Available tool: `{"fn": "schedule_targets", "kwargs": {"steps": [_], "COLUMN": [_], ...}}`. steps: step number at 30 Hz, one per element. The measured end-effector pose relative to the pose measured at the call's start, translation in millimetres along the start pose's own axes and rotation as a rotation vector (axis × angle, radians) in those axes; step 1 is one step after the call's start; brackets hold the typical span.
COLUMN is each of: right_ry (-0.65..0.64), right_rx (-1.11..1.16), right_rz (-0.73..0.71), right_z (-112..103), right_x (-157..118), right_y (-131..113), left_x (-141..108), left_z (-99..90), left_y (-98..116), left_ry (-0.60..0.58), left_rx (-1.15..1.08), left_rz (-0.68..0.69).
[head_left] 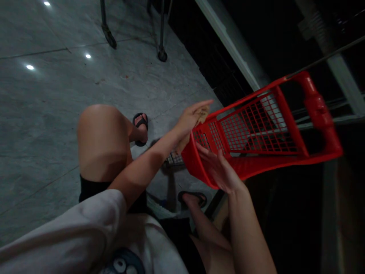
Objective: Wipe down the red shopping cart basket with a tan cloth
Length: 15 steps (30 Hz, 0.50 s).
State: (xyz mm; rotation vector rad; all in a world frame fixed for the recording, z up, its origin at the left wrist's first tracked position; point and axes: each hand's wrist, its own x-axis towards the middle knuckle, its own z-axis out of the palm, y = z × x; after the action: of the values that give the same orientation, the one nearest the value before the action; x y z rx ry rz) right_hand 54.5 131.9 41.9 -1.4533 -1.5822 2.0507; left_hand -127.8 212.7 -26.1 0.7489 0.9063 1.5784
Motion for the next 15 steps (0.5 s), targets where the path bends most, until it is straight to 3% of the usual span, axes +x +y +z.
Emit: {"fn": "schedule_targets", "kwargs": {"steps": [2, 3, 5, 8, 11, 13, 15], "right_ry": [-0.029, -0.036, 0.026, 0.309, 0.553, 0.631, 0.658], "right_rx": [0.005, 0.017, 0.054, 0.057, 0.036, 0.082, 0.154], "right_rz": [0.044, 0.067, 0.066, -0.104, -0.296, -0.345, -0.356], "right_z": [-14, -21, -34, -44, -46, -47, -48], "right_x": [-17, -23, -28, -14, 10, 17, 13], "right_y": [14, 21, 33, 41, 41, 44, 50], "left_x": [-9, -20, -54, -121, -176, -189, -176], "left_z": [-0.9, 0.4, 6.0, 20.6, 43.4, 65.4, 92.2], "left_y": [-7, -13, -27, -46, -56, -59, -63], "left_ry": [-0.238, -0.299, -0.262, -0.108, -0.146, -0.202, -0.216], "left_rx": [-0.088, -0.129, -0.158, -0.058, 0.074, 0.095, 0.081], "left_rz": [-0.119, -0.136, -0.074, 0.014, 0.075, 0.124, 0.173]}}
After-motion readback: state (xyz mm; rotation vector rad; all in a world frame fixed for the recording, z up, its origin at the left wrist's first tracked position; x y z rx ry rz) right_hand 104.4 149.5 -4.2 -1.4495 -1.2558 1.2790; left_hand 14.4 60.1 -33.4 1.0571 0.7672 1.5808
